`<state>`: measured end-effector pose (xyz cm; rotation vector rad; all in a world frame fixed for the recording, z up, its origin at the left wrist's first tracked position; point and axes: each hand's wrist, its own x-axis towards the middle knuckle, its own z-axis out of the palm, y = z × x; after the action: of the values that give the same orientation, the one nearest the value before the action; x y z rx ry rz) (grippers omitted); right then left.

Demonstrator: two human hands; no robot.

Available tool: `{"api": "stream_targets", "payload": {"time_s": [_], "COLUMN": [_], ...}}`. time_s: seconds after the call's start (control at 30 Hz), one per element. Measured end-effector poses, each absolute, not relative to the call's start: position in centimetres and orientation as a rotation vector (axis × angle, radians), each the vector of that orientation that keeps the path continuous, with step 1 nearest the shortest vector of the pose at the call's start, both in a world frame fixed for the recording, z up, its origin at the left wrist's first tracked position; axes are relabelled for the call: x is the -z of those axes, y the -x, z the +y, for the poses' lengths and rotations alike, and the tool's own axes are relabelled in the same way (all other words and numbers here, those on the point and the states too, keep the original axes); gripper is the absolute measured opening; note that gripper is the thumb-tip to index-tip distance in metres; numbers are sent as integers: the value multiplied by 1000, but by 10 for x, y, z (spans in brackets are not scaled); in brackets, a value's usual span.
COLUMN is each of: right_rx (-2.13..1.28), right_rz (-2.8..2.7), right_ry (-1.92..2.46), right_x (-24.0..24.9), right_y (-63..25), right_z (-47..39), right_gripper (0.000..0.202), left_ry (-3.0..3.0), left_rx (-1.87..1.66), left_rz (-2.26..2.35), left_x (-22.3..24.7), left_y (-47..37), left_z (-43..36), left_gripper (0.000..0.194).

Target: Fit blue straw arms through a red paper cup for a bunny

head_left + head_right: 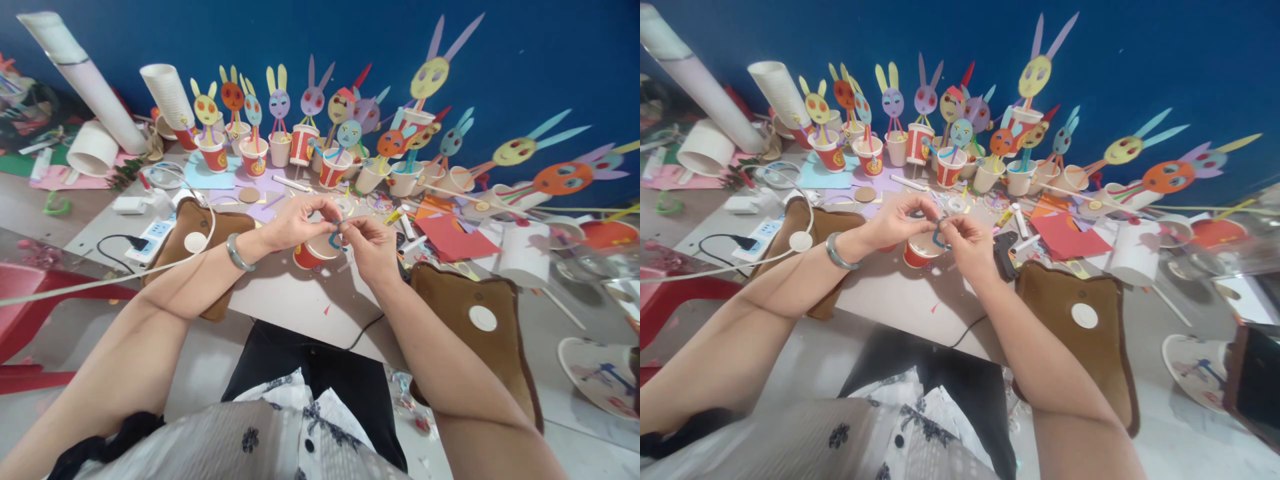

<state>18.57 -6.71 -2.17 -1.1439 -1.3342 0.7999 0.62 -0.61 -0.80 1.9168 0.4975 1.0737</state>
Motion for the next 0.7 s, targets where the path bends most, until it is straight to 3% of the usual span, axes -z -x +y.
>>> {"api": "stream_targets", "payload": {"time_s": [0.27,0.7], "right_rx": [-705,-782], "right_rz": [-1438,-1634], "right_ry": [1155,1416], "right_x": [28,25], "right_y": [-193,-223], "right_z": [-64,-57], "right_gripper": [43,17], "left_ry": [-1952,-1683], "left_rx": [-1008,-790], "left_rz": [567,624], "left_x": [8,8], "left_y": [-3,4], "left_z": [-2,7], "left_gripper": [23,15]}}
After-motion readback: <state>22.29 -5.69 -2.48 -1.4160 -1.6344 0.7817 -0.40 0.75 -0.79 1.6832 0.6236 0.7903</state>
